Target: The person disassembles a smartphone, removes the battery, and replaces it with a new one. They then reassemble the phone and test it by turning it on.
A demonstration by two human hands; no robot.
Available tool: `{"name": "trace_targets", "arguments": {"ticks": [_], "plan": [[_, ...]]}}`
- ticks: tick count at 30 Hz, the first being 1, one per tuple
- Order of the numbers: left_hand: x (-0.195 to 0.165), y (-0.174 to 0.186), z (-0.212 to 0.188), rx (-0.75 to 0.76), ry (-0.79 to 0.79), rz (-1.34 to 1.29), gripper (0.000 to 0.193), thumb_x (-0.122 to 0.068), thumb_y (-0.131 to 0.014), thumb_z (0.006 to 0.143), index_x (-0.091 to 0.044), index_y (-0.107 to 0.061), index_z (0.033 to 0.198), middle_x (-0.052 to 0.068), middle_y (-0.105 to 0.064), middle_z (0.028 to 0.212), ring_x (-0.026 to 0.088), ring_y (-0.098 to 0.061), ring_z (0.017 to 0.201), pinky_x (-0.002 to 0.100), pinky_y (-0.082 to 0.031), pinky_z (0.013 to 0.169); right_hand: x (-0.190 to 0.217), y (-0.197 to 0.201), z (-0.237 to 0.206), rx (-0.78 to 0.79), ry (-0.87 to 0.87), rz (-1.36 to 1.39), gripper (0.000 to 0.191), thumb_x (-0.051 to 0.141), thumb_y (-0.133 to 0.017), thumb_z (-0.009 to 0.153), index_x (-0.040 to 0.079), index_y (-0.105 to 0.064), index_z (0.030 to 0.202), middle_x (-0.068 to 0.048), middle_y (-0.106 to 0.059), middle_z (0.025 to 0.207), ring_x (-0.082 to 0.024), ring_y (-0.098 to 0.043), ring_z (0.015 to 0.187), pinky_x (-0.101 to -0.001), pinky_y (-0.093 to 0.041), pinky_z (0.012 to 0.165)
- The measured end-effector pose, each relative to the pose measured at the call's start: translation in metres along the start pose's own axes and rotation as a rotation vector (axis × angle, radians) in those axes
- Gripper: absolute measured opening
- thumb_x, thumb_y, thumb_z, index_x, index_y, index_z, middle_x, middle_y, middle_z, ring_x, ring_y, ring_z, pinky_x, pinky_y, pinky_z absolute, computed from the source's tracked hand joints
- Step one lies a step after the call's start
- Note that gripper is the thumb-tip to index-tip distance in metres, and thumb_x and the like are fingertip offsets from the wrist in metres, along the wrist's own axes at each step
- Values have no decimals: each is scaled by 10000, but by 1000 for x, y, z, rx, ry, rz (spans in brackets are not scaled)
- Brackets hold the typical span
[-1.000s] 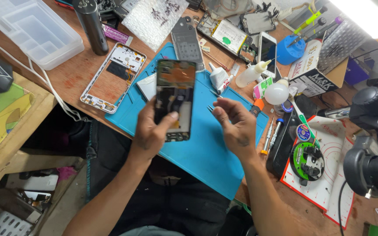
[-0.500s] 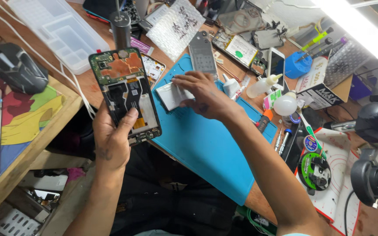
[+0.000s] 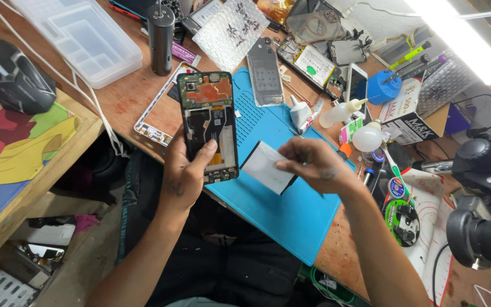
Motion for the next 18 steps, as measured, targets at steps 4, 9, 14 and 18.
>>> {"name": "trace_targets", "arguments": {"ticks": [4, 9, 14, 18], "plan": [[10, -9, 11, 7, 8, 88, 273, -89, -605, 956, 4, -621, 1212, 44, -665, 1066, 108, -626, 976, 275, -522, 915, -8, -12, -7, -177, -61, -400, 251, 245, -785, 878, 49, -752, 1031, -75, -766, 887, -151, -703, 832, -304, -560, 792], [14, -9, 13, 44, 41, 28, 264, -117, -604, 953, -4, -626, 1190, 60, -683, 1052, 130, -638, 972, 299, -534, 922, 3, -12, -8, -223, 98, -499, 217, 199, -763, 872, 82, -773, 1053, -98, -686, 969, -205, -715, 847, -343, -572, 764], [12, -7, 13, 29, 29, 85, 259, -133, -604, 957, -6, -632, 1182, 64, -682, 1047, 133, -640, 971, 301, -534, 917, 9, -35, -18, -323, 203, -583, 191, 191, -750, 872, 108, -790, 1039, -80, -699, 1007, -234, -701, 882, -367, -561, 766], [10, -6, 14, 33, 47, 106, 260, -133, -604, 954, -10, -632, 1181, 57, -685, 1042, 128, -646, 962, 297, -536, 908, 11, -59, -36, -392, 426, -880, 225, 220, -713, 922, 78, -754, 1093, -96, -690, 1080, -303, -622, 1000, -436, -497, 870]]}}
Point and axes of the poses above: each hand's wrist, its own z-axis towards the middle knuckle, its own y-axis out of the back of the hand, x = y × z, the point moved 1 cm from there along z, towards the middle knuckle
